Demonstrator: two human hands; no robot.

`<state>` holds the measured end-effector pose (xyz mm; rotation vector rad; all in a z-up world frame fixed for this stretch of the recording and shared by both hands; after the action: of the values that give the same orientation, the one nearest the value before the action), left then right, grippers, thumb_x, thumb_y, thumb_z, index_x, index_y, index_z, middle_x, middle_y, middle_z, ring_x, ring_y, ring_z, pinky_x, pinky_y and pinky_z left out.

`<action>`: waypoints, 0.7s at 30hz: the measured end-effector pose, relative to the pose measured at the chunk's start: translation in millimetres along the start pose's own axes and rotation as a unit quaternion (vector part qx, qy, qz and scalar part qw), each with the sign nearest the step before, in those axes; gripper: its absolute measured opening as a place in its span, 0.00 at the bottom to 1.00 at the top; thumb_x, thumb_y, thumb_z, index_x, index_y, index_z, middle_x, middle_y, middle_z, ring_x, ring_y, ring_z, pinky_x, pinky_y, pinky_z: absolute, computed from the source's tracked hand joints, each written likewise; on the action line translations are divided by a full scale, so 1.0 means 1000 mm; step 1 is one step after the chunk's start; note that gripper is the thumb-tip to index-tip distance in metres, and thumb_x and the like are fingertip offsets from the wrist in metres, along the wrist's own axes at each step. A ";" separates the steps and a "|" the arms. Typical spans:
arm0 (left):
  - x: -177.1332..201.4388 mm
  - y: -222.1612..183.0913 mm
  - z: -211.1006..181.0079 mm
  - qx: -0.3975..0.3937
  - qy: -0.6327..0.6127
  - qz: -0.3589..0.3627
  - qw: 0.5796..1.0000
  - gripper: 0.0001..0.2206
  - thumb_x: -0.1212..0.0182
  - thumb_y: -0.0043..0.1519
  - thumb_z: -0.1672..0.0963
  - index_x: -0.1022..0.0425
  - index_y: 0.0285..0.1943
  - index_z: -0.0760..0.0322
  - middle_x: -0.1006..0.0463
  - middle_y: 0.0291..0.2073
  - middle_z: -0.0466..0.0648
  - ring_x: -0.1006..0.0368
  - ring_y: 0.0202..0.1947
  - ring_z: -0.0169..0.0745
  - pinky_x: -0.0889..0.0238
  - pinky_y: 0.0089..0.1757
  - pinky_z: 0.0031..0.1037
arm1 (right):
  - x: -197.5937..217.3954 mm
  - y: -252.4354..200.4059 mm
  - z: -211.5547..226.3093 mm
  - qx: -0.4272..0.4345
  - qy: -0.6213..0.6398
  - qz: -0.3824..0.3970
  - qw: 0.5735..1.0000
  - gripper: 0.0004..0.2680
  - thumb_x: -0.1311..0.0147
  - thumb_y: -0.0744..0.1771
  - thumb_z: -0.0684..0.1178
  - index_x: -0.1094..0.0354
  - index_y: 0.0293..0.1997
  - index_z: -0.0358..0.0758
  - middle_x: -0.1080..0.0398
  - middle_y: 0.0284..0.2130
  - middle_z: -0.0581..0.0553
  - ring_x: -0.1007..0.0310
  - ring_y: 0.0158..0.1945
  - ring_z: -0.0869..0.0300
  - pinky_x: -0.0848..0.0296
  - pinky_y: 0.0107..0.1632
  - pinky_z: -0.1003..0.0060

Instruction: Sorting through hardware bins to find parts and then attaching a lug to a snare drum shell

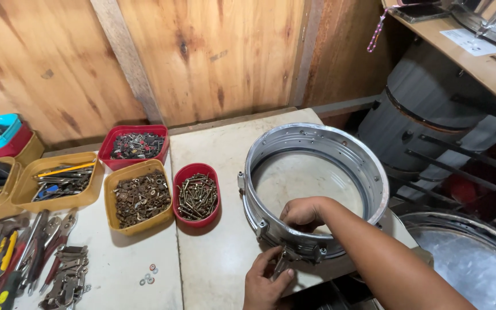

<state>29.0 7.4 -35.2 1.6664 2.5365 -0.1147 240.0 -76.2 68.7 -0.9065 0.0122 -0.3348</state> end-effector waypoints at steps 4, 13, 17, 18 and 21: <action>0.001 0.001 0.002 0.012 0.053 -0.010 0.998 0.25 0.25 0.47 0.54 0.17 0.57 0.52 0.14 0.43 0.41 0.20 0.40 0.29 0.26 0.46 0.20 | 0.000 0.000 0.001 -0.011 0.006 -0.002 1.000 0.05 0.47 0.65 0.37 0.24 0.35 0.31 0.23 0.25 0.39 0.23 0.25 0.54 0.22 0.29 0.64; 0.000 0.003 0.009 0.004 -0.001 -0.021 1.000 0.23 0.29 0.48 0.57 0.17 0.56 0.57 0.12 0.42 0.44 0.19 0.43 0.33 0.27 0.48 0.23 | 0.001 0.004 -0.002 0.002 0.007 0.014 1.000 0.05 0.47 0.65 0.37 0.25 0.32 0.31 0.25 0.23 0.39 0.24 0.24 0.54 0.25 0.26 0.65; -0.002 0.003 0.009 -0.003 -0.016 -0.031 0.999 0.23 0.30 0.48 0.57 0.18 0.56 0.61 0.12 0.44 0.46 0.18 0.43 0.34 0.26 0.48 0.24 | 0.000 0.001 0.001 0.001 -0.025 0.003 1.000 0.05 0.47 0.65 0.38 0.25 0.33 0.33 0.25 0.23 0.41 0.25 0.23 0.56 0.26 0.26 0.65; -0.002 0.003 0.009 0.002 -0.015 -0.035 0.999 0.23 0.30 0.48 0.58 0.18 0.57 0.61 0.12 0.44 0.46 0.18 0.43 0.34 0.26 0.48 0.23 | 0.000 0.001 0.001 0.005 -0.026 -0.002 1.000 0.04 0.46 0.65 0.39 0.24 0.33 0.32 0.25 0.23 0.41 0.25 0.23 0.56 0.26 0.26 0.65; 0.000 0.004 0.014 0.015 0.035 -0.051 0.998 0.25 0.31 0.47 0.56 0.18 0.57 0.57 0.11 0.45 0.45 0.17 0.44 0.33 0.25 0.48 0.23 | -0.006 -0.021 0.016 0.003 -0.065 -0.017 0.998 0.06 0.48 0.65 0.38 0.23 0.36 0.30 0.23 0.27 0.40 0.24 0.28 0.55 0.22 0.32 0.63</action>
<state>33.1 6.9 -48.5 1.5763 2.6849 -0.1045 230.6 -73.6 93.9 -0.9221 -0.1232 -0.3062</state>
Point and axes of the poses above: each hand's wrist, its own y-axis towards the middle knuckle, its own x-axis out of the back of the hand, z = x × y, the point moved 1 cm from there along y, towards the middle knuckle
